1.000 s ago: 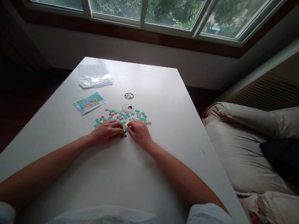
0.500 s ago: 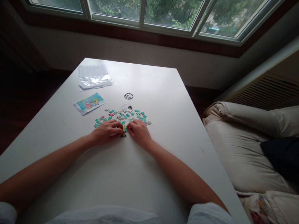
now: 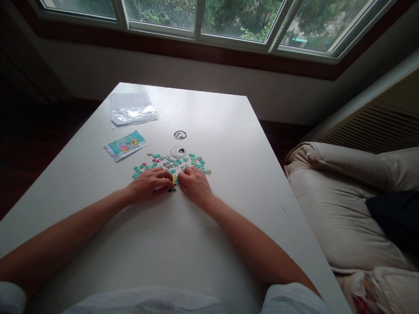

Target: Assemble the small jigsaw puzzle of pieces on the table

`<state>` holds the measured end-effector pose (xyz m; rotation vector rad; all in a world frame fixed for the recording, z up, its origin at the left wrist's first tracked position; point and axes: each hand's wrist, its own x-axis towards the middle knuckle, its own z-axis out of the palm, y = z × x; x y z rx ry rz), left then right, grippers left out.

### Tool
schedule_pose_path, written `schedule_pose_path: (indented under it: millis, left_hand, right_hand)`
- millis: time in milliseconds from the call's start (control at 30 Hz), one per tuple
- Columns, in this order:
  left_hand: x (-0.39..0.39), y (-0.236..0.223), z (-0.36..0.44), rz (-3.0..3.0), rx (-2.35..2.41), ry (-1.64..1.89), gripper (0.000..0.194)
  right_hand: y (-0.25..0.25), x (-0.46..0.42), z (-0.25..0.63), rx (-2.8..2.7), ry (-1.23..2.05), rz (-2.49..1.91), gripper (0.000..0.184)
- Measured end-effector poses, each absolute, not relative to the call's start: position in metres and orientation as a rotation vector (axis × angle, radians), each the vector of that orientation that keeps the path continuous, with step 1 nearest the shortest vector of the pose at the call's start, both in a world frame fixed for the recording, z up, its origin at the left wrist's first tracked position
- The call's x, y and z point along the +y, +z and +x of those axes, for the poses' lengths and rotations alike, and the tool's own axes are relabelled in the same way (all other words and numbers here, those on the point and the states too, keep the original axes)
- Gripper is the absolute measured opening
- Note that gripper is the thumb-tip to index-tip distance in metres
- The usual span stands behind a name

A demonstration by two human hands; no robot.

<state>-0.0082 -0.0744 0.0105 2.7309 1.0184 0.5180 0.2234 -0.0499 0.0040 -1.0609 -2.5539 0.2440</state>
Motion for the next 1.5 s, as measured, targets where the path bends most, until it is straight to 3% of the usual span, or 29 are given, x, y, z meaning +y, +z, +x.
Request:
schedule_pose_path:
  millis: [633, 1167, 1500]
  left_hand:
    - [-0.08, 0.019, -0.004, 2.867, 1.03, 0.343, 0.026]
    - [-0.112, 0.032, 0.013, 2.833, 1.075, 0.26, 0.025]
    - [-0.134, 0.021, 0.02, 2.814, 1.143, 0.256, 0.04]
  right_hand:
    - [0.009, -0.001, 0.276, -1.959, 0.284, -1.327, 0.015]
    - [-0.022, 0.022, 0.294, -1.826, 0.415, -1.494, 0.019]
    - [-0.018, 0.012, 0.282, -1.998, 0.165, -1.348, 0.017]
